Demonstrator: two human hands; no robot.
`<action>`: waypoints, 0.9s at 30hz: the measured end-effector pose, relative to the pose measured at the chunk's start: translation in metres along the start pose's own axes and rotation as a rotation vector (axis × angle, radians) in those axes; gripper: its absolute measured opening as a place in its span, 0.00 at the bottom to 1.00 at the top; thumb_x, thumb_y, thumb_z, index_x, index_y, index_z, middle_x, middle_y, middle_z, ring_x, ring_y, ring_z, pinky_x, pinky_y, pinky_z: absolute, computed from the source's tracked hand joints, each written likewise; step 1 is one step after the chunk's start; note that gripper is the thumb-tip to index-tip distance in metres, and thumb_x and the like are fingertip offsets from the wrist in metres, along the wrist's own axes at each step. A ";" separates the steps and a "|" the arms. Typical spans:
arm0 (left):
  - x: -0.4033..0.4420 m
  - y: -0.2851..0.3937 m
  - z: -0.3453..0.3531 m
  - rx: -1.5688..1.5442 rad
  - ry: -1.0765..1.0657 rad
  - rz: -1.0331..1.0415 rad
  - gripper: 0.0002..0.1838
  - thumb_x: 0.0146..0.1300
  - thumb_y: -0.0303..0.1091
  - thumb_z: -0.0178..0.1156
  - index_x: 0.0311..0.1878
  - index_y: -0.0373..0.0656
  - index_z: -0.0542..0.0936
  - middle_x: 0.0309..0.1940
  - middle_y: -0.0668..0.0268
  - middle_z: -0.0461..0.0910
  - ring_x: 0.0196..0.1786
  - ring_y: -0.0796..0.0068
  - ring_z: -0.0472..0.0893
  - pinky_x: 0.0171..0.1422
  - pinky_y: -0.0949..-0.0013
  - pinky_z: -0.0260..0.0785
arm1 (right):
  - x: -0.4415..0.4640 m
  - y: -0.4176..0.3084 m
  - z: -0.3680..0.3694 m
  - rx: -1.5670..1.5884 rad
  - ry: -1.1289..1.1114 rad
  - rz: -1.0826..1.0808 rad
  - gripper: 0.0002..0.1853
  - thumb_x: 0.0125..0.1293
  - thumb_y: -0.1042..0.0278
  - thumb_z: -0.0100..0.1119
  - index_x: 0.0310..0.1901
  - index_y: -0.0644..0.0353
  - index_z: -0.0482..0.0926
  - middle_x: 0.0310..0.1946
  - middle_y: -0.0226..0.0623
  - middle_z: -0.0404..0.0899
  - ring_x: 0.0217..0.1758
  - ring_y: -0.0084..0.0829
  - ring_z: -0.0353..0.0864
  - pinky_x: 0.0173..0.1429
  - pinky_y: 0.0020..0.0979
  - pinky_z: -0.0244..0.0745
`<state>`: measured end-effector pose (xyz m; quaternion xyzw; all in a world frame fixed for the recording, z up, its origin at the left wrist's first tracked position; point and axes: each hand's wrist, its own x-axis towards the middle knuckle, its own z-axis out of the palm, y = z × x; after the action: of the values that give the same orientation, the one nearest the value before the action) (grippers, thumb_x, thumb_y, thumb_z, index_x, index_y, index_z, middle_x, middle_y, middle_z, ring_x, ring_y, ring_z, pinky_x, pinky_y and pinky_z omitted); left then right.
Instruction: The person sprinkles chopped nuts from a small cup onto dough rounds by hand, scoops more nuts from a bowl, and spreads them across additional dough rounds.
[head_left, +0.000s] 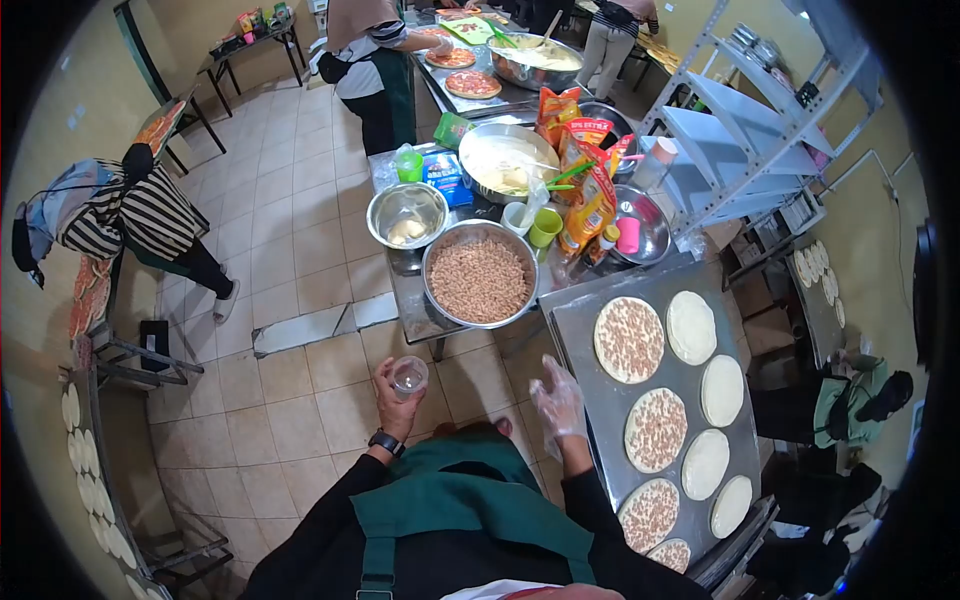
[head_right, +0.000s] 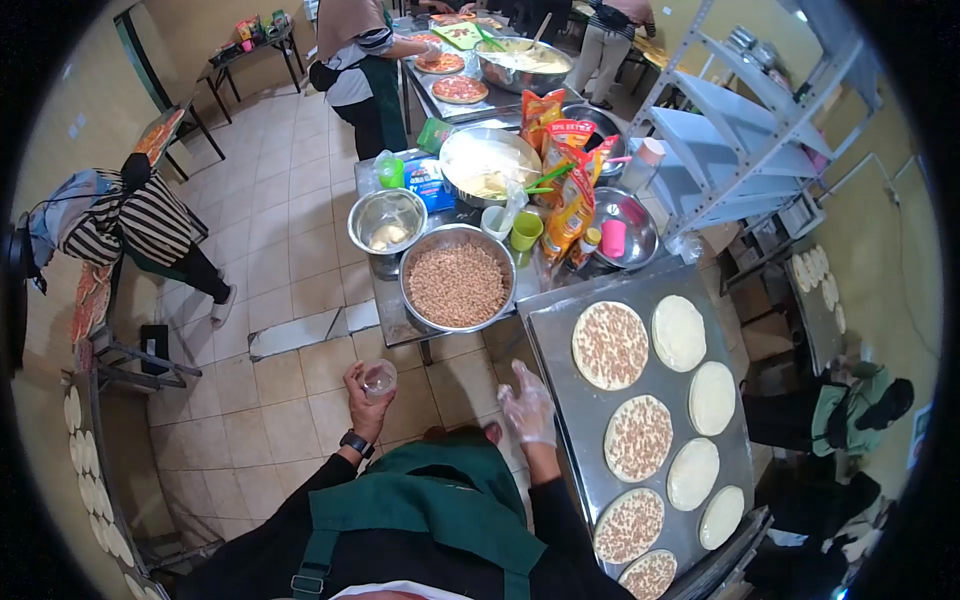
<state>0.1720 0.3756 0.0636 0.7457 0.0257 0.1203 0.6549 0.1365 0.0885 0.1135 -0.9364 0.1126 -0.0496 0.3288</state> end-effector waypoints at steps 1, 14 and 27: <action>0.009 -0.001 0.002 0.056 0.020 0.002 0.31 0.50 0.31 0.72 0.58 0.43 0.70 0.51 0.59 0.76 0.54 0.60 0.77 0.60 0.63 0.68 | 0.025 -0.002 0.013 -0.085 -0.013 -0.051 0.31 0.59 0.61 0.62 0.64 0.60 0.69 0.59 0.51 0.73 0.61 0.46 0.73 0.63 0.40 0.71; 0.113 -0.009 0.066 0.276 -0.168 -0.139 0.35 0.48 0.32 0.71 0.62 0.43 0.69 0.54 0.57 0.74 0.57 0.58 0.77 0.61 0.62 0.69 | 0.252 -0.055 0.106 -0.359 -0.530 -0.007 0.46 0.55 0.50 0.62 0.73 0.55 0.53 0.71 0.54 0.54 0.74 0.54 0.54 0.72 0.44 0.59; 0.197 -0.043 0.110 0.522 -0.401 0.027 0.36 0.48 0.27 0.66 0.64 0.47 0.67 0.54 0.58 0.75 0.57 0.56 0.74 0.63 0.57 0.61 | 0.281 -0.034 0.115 0.255 -0.653 0.318 0.20 0.56 0.64 0.59 0.51 0.58 0.77 0.31 0.44 0.81 0.32 0.37 0.81 0.38 0.35 0.77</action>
<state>0.3918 0.3132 0.0380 0.8975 -0.0840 -0.0310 0.4318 0.4337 0.1152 0.0507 -0.8252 0.1388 0.2894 0.4648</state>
